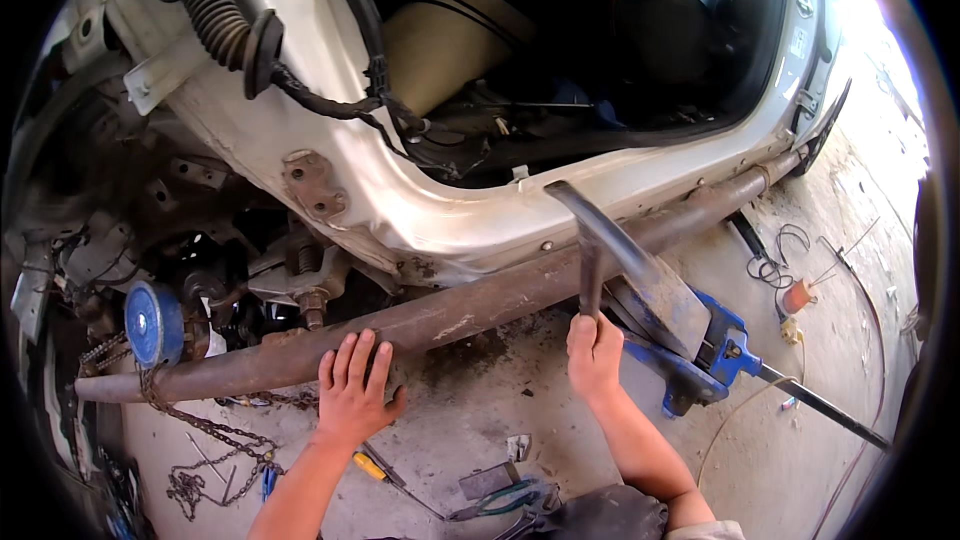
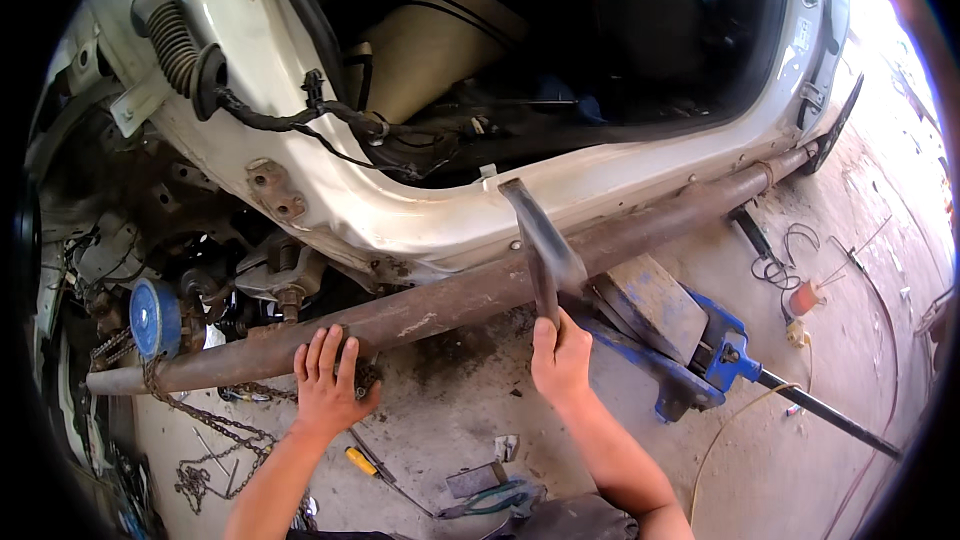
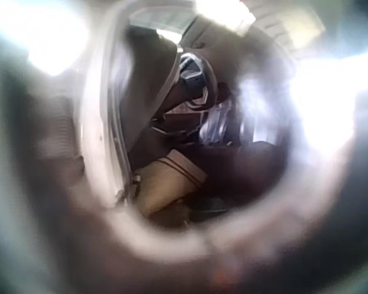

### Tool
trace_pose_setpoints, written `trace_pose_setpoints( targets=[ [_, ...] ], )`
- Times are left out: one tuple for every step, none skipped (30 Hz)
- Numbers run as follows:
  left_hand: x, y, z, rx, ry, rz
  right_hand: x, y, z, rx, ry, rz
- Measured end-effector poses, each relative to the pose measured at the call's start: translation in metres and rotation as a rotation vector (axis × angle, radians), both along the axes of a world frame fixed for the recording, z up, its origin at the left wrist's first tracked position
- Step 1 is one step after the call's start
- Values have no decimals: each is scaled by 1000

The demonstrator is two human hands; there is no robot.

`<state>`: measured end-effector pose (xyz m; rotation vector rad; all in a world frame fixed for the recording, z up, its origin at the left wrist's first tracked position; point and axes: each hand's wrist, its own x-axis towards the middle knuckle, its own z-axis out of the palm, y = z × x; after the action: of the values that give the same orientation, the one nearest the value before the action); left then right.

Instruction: The person uses a hammer to repeatedly strike a metal bar attached to the front frame of a white car. They also use a pry bar to adjust the car's body panel near the door frame. The person works on the front bumper area and the side door frame, using chains and a blue pulley system to assist in the repair.

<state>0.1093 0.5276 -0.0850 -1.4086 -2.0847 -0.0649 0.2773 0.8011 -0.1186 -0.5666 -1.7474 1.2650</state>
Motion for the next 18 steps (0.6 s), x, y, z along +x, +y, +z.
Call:
trace_pose_setpoints(
  targets=[
    [0,-1,0,0,-1,-2,-2,1,2,1,-46,-15],
    [1,-2,0,1,-2,-4,-5,4,6,2,-92,-31],
    [2,-2,2,-3,-4,4,-5,6,9,4,-138,-48],
    [4,-2,3,-5,-11,9,1,2,8,-35,-104,-42],
    [5,-2,5,-6,-18,12,5,0,9,-111,-73,13],
    [5,-3,6,-8,-25,14,7,-1,10,-187,-43,67],
    [5,0,5,-6,-32,8,6,3,5,-155,-74,45],
    [5,1,5,-4,-35,9,-2,10,-4,-123,-100,28],
    [6,1,6,-2,-37,8,-7,14,-8,-91,-125,10],
    [7,-1,6,-4,-42,15,-7,11,-3,-93,-114,7],
    [7,-3,6,-7,-45,22,-7,6,7,-94,-101,3],
    [6,-6,7,-11,-47,29,-6,2,13,-95,-87,-1],
    [8,-4,8,-11,-57,23,3,2,15,-106,-72,30],
    [10,-2,8,-9,-60,22,4,3,8,-98,-44,23],
    [10,-1,8,-8,-62,20,0,6,-6,-90,-16,15],
    [10,3,8,-7,-61,13,-2,8,-11,-82,16,1],
    [11,5,8,-6,-60,6,-3,15,-12,-26,-97,-32],
    [12,6,8,-7,-62,5,-3,24,-8,-118,-217,30]
  ],
)
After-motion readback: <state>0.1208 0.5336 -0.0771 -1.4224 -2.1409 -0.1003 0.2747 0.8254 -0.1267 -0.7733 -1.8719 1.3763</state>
